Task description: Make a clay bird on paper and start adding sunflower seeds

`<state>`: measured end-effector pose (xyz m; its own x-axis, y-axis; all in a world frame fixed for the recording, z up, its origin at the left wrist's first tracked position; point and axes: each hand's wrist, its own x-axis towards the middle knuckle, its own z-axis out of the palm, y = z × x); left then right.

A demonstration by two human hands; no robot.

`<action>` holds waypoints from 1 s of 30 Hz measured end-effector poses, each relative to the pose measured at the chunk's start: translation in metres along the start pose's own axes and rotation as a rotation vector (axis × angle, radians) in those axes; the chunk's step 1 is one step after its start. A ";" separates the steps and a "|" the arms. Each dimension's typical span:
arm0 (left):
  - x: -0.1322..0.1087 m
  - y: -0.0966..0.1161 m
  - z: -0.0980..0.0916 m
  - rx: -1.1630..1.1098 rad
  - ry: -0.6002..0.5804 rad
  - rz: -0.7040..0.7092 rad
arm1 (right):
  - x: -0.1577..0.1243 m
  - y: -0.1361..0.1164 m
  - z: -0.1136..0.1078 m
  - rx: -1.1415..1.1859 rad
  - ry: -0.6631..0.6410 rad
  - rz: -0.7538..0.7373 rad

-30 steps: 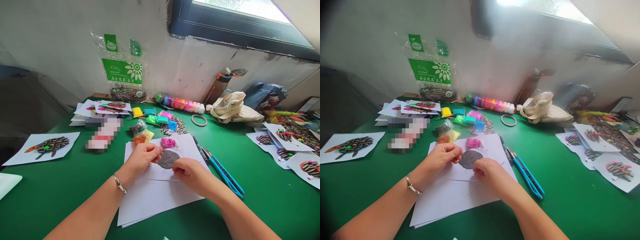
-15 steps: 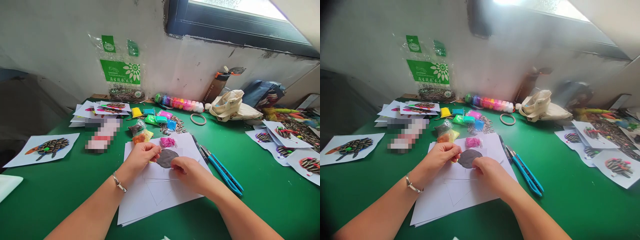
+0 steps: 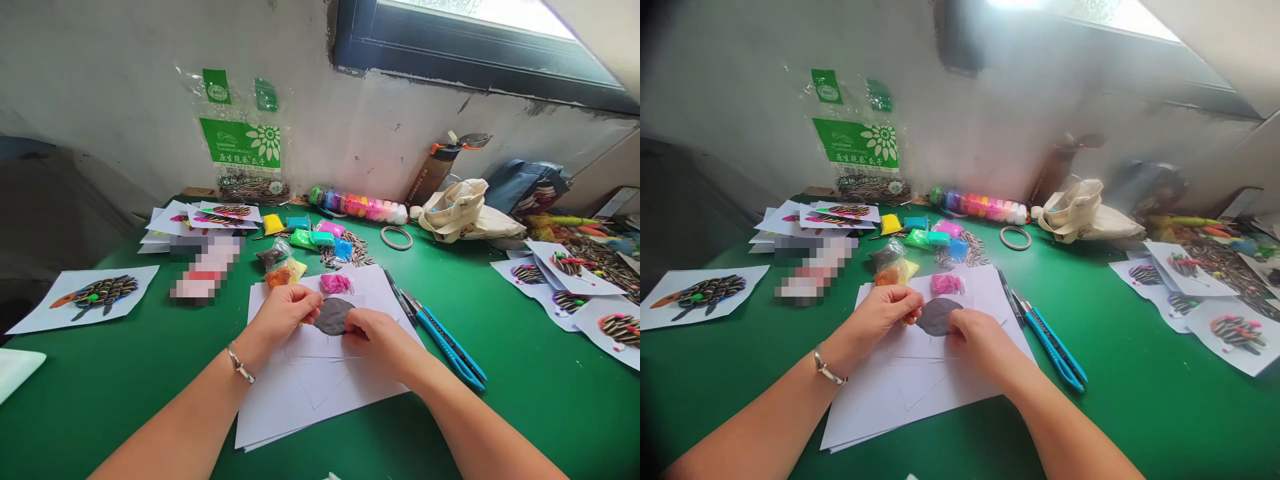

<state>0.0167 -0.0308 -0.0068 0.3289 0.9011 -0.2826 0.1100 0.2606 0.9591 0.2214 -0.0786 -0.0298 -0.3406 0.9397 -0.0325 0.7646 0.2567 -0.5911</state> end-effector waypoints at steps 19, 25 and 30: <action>0.002 -0.001 0.000 -0.054 -0.001 -0.041 | -0.034 0.002 0.002 0.071 0.053 -0.062; 0.003 -0.003 -0.001 -0.043 0.000 -0.042 | -0.038 0.003 0.014 -0.066 0.102 -0.201; 0.004 -0.005 -0.002 -0.042 -0.003 -0.043 | -0.037 0.003 0.012 -0.091 0.097 -0.233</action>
<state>0.0161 -0.0278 -0.0127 0.3275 0.8879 -0.3232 0.0847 0.3131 0.9459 0.2301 -0.1154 -0.0399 -0.4626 0.8689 0.1760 0.7191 0.4839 -0.4987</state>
